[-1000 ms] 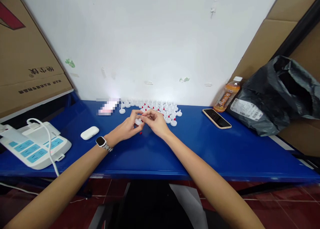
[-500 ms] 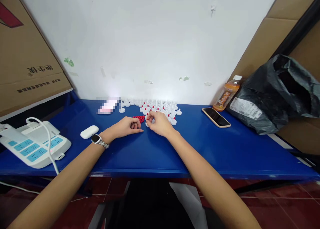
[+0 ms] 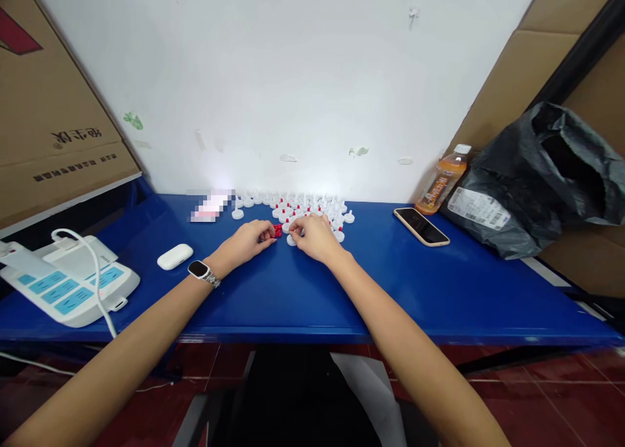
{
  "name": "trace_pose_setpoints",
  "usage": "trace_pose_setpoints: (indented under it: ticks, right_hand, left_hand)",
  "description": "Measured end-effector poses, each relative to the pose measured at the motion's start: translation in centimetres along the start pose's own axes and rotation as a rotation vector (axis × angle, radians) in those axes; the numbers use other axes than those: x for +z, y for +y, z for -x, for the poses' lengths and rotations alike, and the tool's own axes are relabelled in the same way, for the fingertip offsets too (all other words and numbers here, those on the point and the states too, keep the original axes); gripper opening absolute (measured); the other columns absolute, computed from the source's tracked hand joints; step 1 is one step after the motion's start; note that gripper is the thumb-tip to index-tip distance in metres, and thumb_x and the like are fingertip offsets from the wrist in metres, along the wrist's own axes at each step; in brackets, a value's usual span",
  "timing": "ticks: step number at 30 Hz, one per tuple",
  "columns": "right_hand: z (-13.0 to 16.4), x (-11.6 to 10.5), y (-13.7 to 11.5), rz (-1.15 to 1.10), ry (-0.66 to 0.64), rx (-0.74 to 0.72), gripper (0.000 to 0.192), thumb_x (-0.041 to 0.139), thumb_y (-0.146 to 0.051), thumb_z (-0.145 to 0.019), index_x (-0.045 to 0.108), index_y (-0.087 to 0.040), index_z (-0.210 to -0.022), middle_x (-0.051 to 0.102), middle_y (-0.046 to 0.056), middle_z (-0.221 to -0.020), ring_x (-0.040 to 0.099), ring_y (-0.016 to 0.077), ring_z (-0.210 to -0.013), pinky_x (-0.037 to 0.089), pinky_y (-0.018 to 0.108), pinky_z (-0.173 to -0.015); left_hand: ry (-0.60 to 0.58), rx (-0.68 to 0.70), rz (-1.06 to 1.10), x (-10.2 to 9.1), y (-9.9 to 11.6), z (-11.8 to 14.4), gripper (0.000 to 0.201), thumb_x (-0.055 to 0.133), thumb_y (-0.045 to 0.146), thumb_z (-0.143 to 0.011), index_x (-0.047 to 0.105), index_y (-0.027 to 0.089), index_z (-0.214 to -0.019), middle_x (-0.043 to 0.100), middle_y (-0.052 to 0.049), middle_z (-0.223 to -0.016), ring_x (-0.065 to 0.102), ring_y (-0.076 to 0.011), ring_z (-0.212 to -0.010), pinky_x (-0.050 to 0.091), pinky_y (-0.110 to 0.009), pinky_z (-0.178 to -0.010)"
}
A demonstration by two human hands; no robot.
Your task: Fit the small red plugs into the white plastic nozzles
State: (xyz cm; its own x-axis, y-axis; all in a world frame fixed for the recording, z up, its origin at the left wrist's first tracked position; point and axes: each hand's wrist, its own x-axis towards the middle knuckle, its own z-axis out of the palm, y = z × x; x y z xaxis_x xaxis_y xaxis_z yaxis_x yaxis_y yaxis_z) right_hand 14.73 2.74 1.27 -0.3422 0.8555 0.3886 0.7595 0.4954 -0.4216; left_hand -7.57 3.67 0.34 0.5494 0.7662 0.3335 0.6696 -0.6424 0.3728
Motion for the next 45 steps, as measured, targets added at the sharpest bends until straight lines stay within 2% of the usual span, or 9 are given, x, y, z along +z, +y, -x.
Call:
trace_pose_setpoints:
  ticks: [7,14,18,20,22,26,35,41,45]
  right_hand:
    - [0.0,-0.1,0.0,0.128,0.095,0.033,0.025,0.062,-0.021,-0.087,0.073,-0.021,-0.110,0.076,0.006,-0.088,0.058,0.0284,-0.099,0.032,0.042,-0.088]
    - [0.4,0.0,-0.9,0.021,0.203,0.010,0.017,0.060,-0.029,-0.090,0.071,-0.022,-0.101,0.072,0.004,-0.085,0.060,0.0252,-0.093,0.032,0.039,-0.087]
    - [0.1,0.6,-1.8,-0.032,0.201,-0.034,0.014,0.057,-0.027,-0.091,0.070,-0.022,-0.093,0.071,0.003,-0.084,0.061,0.0234,-0.089,0.032,0.039,-0.088]
    - [-0.1,0.9,-2.5,-0.044,0.182,-0.063,0.013,0.057,-0.026,-0.091,0.069,-0.022,-0.089,0.071,0.003,-0.084,0.061,0.0230,-0.088,0.032,0.039,-0.088]
    - [-0.3,1.3,-3.4,-0.049,0.165,-0.091,0.014,0.056,-0.026,-0.092,0.068,-0.022,-0.085,0.071,0.004,-0.083,0.061,0.0228,-0.087,0.032,0.039,-0.087]
    - [-0.5,1.7,-4.5,-0.058,0.129,-0.132,0.016,0.056,-0.023,-0.092,0.067,-0.021,-0.081,0.072,0.003,-0.083,0.060,0.0218,-0.087,0.032,0.039,-0.087]
    - [-0.2,1.5,-3.5,-0.107,0.141,-0.077,0.019,0.056,-0.024,-0.092,0.065,-0.022,-0.076,0.071,0.001,-0.080,0.058,0.0211,-0.083,0.032,0.040,-0.087]
    - [0.4,1.3,-2.7,-0.135,0.148,-0.025,0.019,0.057,-0.026,-0.091,0.066,-0.022,-0.075,0.072,0.002,-0.081,0.059,0.0210,-0.081,0.033,0.040,-0.087]
    - [0.5,1.1,-2.2,-0.151,0.155,-0.007,0.022,0.056,-0.028,-0.092,0.066,-0.022,-0.074,0.071,0.001,-0.078,0.058,0.0205,-0.078,0.036,0.040,-0.086]
  left_hand:
    - [0.069,-0.068,-0.053,-0.2,0.7,0.1,0.008,0.052,0.017,-0.091,0.051,0.021,-0.085,0.059,-0.004,-0.086,0.057,-0.0206,-0.078,0.044,-0.033,-0.070]
    - [0.120,-0.113,0.041,-0.6,-1.7,0.4,0.009,0.059,0.026,-0.091,0.053,0.021,-0.086,0.060,-0.002,-0.085,0.056,-0.0175,-0.073,0.044,-0.031,-0.067]
    - [0.326,-0.232,-0.042,-1.7,-4.1,0.9,0.004,0.054,0.024,-0.093,0.055,0.020,-0.094,0.060,-0.006,-0.094,0.059,-0.0207,-0.088,0.049,-0.036,-0.082]
    - [0.450,-0.359,-0.085,-2.1,-5.4,1.0,0.010,0.056,0.024,-0.092,0.055,0.019,-0.101,0.057,-0.009,-0.105,0.059,-0.0224,-0.096,0.049,-0.039,-0.090]
    - [0.487,-0.484,-0.081,-2.0,-6.6,0.9,0.021,0.061,0.025,-0.089,0.055,0.018,-0.108,0.055,-0.011,-0.112,0.059,-0.0240,-0.103,0.048,-0.040,-0.095]
    - [0.431,-0.583,-0.060,-1.3,-8.1,0.2,0.029,0.063,0.033,-0.089,0.057,0.017,-0.113,0.053,-0.013,-0.114,0.059,-0.0286,-0.108,0.049,-0.043,-0.097]
    - [0.373,-0.527,-0.151,-0.6,-7.5,-0.6,0.022,0.061,0.034,-0.088,0.062,0.019,-0.104,0.054,-0.015,-0.116,0.053,-0.0352,-0.116,0.049,-0.046,-0.094]
    - [0.229,-0.411,-0.155,-1.3,-5.8,-0.1,0.021,0.059,0.032,-0.090,0.061,0.018,-0.106,0.065,-0.013,-0.101,0.055,-0.0334,-0.106,0.047,-0.047,-0.091]
    - [0.232,-0.296,-0.033,-1.5,-4.8,0.4,0.026,0.051,0.041,-0.097,0.061,0.019,-0.109,0.066,-0.010,-0.103,0.057,-0.0278,-0.102,0.047,-0.043,-0.093]
